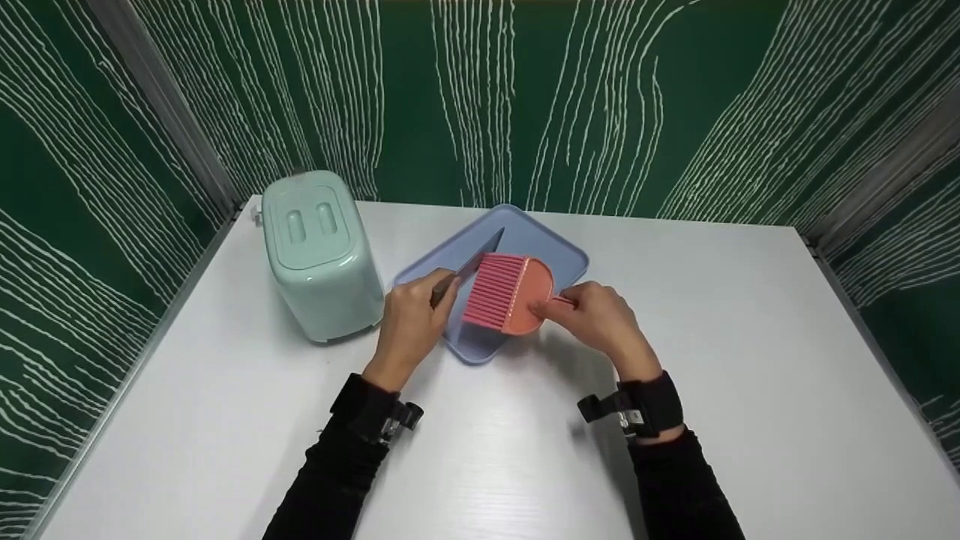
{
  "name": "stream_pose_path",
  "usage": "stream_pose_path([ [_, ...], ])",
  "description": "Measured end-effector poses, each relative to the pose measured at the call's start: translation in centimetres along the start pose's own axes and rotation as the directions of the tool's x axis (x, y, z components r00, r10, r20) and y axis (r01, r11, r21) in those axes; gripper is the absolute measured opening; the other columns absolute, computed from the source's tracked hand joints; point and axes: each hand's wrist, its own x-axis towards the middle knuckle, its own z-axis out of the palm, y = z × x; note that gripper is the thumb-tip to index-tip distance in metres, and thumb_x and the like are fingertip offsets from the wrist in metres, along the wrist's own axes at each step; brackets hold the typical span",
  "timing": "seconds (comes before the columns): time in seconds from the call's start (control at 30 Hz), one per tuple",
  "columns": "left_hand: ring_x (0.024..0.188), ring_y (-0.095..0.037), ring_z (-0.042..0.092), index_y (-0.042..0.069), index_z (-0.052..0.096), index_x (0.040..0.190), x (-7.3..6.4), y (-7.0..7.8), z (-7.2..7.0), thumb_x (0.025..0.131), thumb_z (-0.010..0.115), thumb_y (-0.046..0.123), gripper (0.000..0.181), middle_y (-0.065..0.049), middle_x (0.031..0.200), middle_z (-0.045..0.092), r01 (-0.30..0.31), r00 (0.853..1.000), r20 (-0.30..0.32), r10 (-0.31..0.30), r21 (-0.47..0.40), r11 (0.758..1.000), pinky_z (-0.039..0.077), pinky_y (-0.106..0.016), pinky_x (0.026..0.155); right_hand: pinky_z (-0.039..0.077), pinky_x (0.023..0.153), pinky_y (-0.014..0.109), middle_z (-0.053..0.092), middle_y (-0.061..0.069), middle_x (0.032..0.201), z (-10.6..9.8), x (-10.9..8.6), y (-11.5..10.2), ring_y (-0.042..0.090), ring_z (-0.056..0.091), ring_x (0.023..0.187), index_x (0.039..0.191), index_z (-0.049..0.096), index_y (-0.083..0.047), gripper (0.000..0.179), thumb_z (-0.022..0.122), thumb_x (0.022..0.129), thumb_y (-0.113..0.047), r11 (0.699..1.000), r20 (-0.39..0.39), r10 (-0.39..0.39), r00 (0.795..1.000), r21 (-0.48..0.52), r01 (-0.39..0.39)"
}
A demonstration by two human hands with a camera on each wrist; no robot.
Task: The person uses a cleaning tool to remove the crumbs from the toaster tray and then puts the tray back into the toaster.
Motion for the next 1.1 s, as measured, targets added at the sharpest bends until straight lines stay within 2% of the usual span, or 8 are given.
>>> stream_pose_path([
  [0.3,0.059,-0.01,0.041,0.007,0.078,0.1,0.05,0.17,-0.09,0.108,0.065,0.017,0.019,0.0,0.066,0.054,-0.01,1.0,0.029,0.01,-0.014,1.0,0.03,-0.025,0.056,0.028,0.056,0.03,0.031,-0.01,0.059,0.17,0.21,0.75,0.012,0.036,0.058,0.06,0.042,-0.023,0.062,0.074,0.092,-0.064,0.999,-0.074,0.047,0.996,0.004,-0.047],
  [0.4,0.059,-0.009,0.039,0.007,0.078,0.1,0.07,0.23,-0.11,0.108,0.066,0.017,0.018,0.001,0.065,0.052,-0.018,0.999,0.029,0.018,-0.013,1.0,0.029,-0.025,0.056,0.028,0.056,0.03,0.032,-0.01,0.059,0.19,0.24,0.82,0.013,0.036,0.058,0.06,0.042,-0.023,0.062,0.074,0.091,-0.066,0.998,-0.062,0.06,0.996,0.005,-0.06],
  [0.63,0.061,-0.011,0.043,0.007,0.078,0.099,0.06,0.24,-0.27,0.107,0.067,0.016,0.016,-0.003,0.067,0.059,-0.035,0.999,0.019,0.035,-0.004,0.999,0.032,-0.026,0.056,0.028,0.056,0.029,0.031,-0.01,0.058,0.21,0.35,0.76,0.013,0.036,0.058,0.06,0.042,-0.023,0.062,0.073,0.091,-0.067,0.995,0.02,0.104,0.994,-0.001,-0.104],
  [0.83,0.06,-0.011,0.042,0.007,0.077,0.098,0.0,-0.02,-0.19,0.106,0.068,0.017,0.016,-0.001,0.066,0.055,-0.028,1.0,0.007,0.028,0.02,0.999,0.031,-0.027,0.055,0.028,0.059,0.03,0.03,-0.01,0.06,0.09,0.26,0.55,0.013,0.036,0.061,0.061,0.044,-0.023,0.061,0.072,0.091,-0.069,0.994,0.074,0.111,0.991,-0.009,-0.111],
  [0.93,0.06,-0.011,0.042,0.007,0.078,0.1,-0.03,-0.1,-0.18,0.106,0.068,0.017,0.015,-0.002,0.066,0.055,-0.026,1.0,0.001,0.026,0.034,0.999,0.032,-0.027,0.056,0.028,0.059,0.03,0.03,-0.01,0.06,-0.14,0.17,0.35,0.013,0.036,0.061,0.061,0.044,-0.023,0.061,0.073,0.091,-0.068,0.994,0.073,0.107,0.992,-0.004,-0.107],
  [1.1,0.061,-0.012,0.043,0.007,0.079,0.1,-0.01,-0.06,-0.2,0.106,0.068,0.017,0.016,-0.003,0.067,0.057,-0.024,1.0,-0.002,0.024,0.036,0.999,0.033,-0.028,0.057,0.029,0.059,0.031,0.032,-0.01,0.06,-0.45,0.0,0.09,0.013,0.037,0.062,0.061,0.044,-0.023,0.06,0.074,0.091,-0.066,0.996,0.023,0.092,0.996,0.006,-0.092],
])
